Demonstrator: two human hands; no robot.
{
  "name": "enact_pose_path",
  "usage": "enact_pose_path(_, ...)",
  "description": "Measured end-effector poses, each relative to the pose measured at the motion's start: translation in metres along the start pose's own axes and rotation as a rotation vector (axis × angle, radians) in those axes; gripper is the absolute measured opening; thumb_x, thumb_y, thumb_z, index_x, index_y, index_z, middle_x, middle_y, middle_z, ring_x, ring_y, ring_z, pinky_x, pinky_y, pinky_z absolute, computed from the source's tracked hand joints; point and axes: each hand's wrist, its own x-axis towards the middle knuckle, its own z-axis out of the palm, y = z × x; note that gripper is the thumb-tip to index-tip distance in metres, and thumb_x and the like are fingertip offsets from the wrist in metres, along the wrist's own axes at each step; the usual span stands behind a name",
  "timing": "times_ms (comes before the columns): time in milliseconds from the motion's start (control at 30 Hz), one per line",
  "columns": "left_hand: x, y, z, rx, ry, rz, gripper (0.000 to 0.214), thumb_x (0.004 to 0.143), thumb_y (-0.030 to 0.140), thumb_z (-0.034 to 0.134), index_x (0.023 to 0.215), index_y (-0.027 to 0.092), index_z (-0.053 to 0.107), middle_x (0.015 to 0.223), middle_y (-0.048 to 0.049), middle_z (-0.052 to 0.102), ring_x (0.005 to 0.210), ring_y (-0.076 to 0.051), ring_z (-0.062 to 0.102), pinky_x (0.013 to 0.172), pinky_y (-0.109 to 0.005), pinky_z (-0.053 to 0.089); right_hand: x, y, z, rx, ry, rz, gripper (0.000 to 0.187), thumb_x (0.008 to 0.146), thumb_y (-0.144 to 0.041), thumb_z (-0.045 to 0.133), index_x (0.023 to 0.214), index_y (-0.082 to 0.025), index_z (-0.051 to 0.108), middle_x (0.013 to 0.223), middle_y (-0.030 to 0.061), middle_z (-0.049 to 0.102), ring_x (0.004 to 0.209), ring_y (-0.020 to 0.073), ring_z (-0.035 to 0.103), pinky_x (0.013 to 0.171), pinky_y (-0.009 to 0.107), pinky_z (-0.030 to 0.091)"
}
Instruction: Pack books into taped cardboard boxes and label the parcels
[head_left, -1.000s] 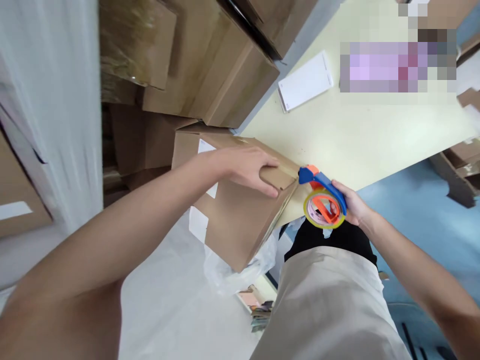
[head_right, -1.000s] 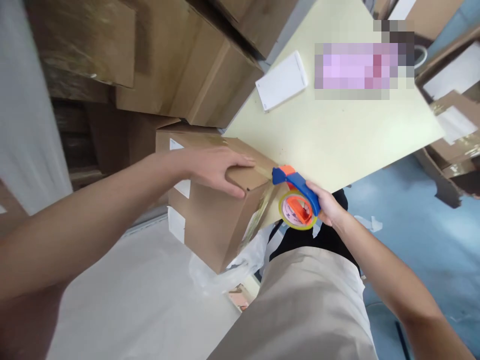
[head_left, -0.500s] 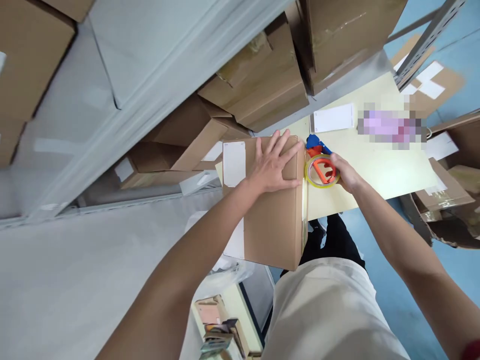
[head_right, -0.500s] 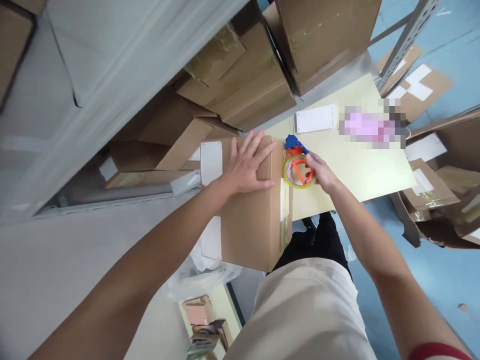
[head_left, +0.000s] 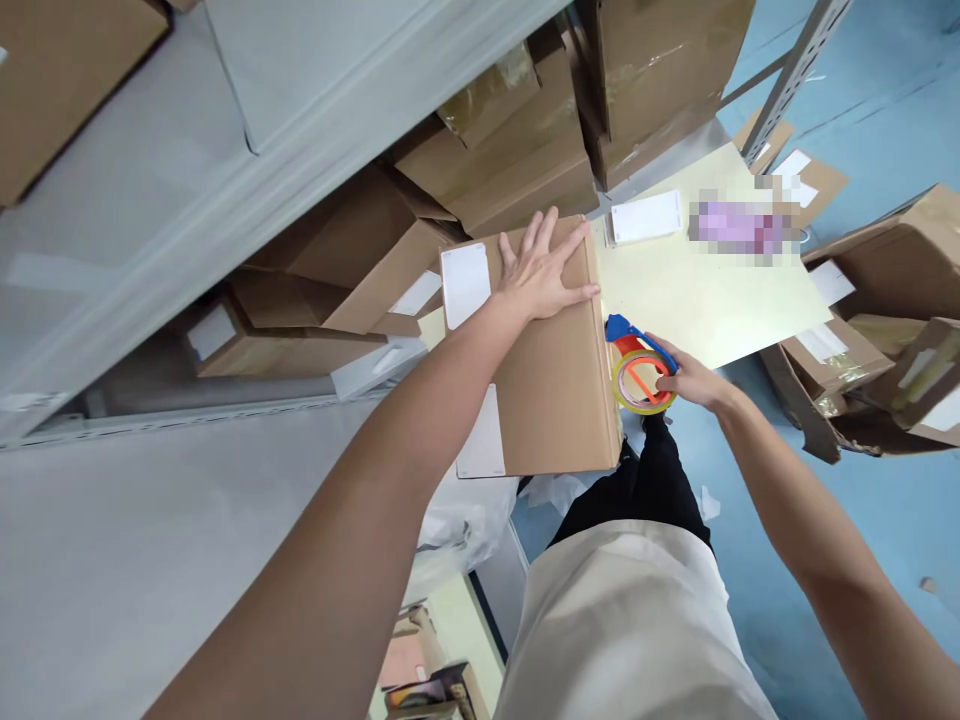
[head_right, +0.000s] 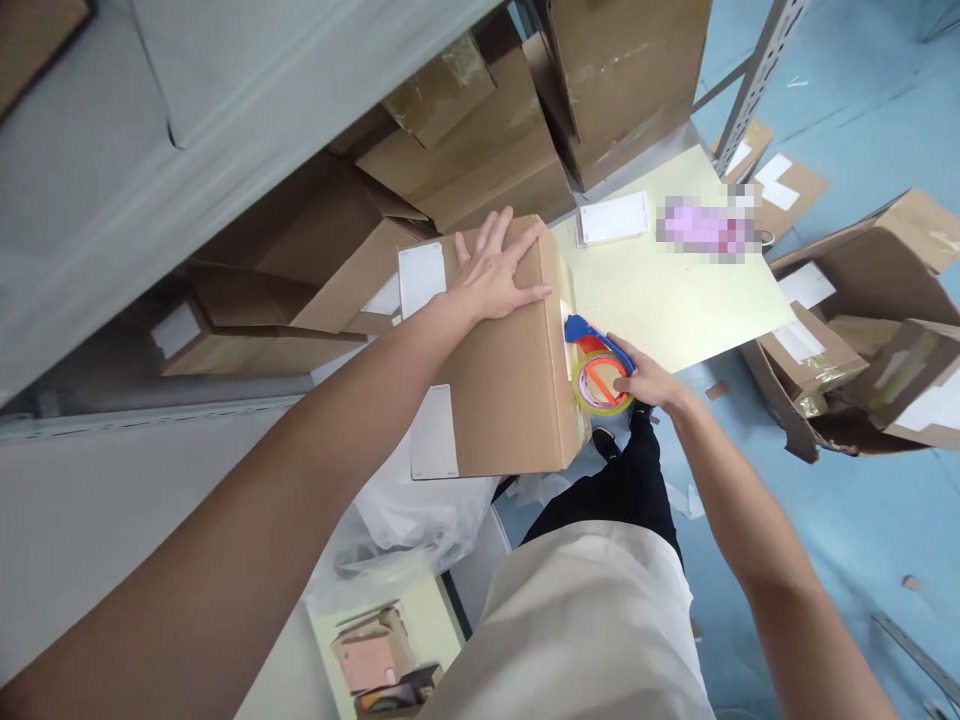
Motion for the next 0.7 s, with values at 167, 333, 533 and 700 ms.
enact_pose_path(167,-0.071,0.023,0.011,-0.007,-0.022,0.3,0.1,0.069,0.079,0.061,0.154,0.034,0.03,0.166,-0.0097,0.014,0.15,-0.046,0.0,0.113,-0.073,0.003,0.014,-0.011,0.002,0.112,-0.007,0.04,0.088,0.057,-0.008,0.055,0.144,-0.022,0.047,0.105,0.0046,0.071,0.086,0.0203,0.064,0.076,0.035,0.056)
enact_pose_path(333,-0.107,0.033,0.016,0.032,-0.218,0.531,0.113,0.051,0.081,0.07,0.148,0.029,0.044,0.164,-0.014,0.023,0.149,-0.049,0.009,0.113,-0.073,0.001,0.053,-0.044,-0.01,0.119,-0.072,0.067,0.083,0.052,-0.006,0.055,0.134,-0.022,0.058,0.092,0.0015,0.072,0.075,0.0181,0.061,0.067,0.031,0.053)
enact_pose_path(533,-0.061,0.02,0.005,-0.005,-0.124,0.322,0.101,0.052,0.076,0.073,0.136,0.023,0.056,0.161,-0.0126,0.03,0.149,-0.048,0.008,0.117,-0.069,-0.005,0.094,-0.07,-0.03,0.021,-0.085,-0.031,0.08,0.054,-0.007,0.058,0.133,-0.021,0.06,0.085,-0.0002,0.07,0.073,0.0175,0.059,0.073,0.033,0.052)
enact_pose_path(700,-0.055,0.019,0.006,-0.017,-0.099,0.289,0.095,0.053,0.075,0.073,0.13,0.022,0.059,0.155,-0.0138,0.038,0.148,-0.047,0.012,0.116,-0.069,-0.008,0.068,-0.051,-0.047,-0.086,-0.083,-0.009,0.09,0.055,-0.008,0.065,0.143,-0.023,0.052,0.101,0.0029,0.072,0.088,0.0223,0.063,0.084,0.037,0.053)
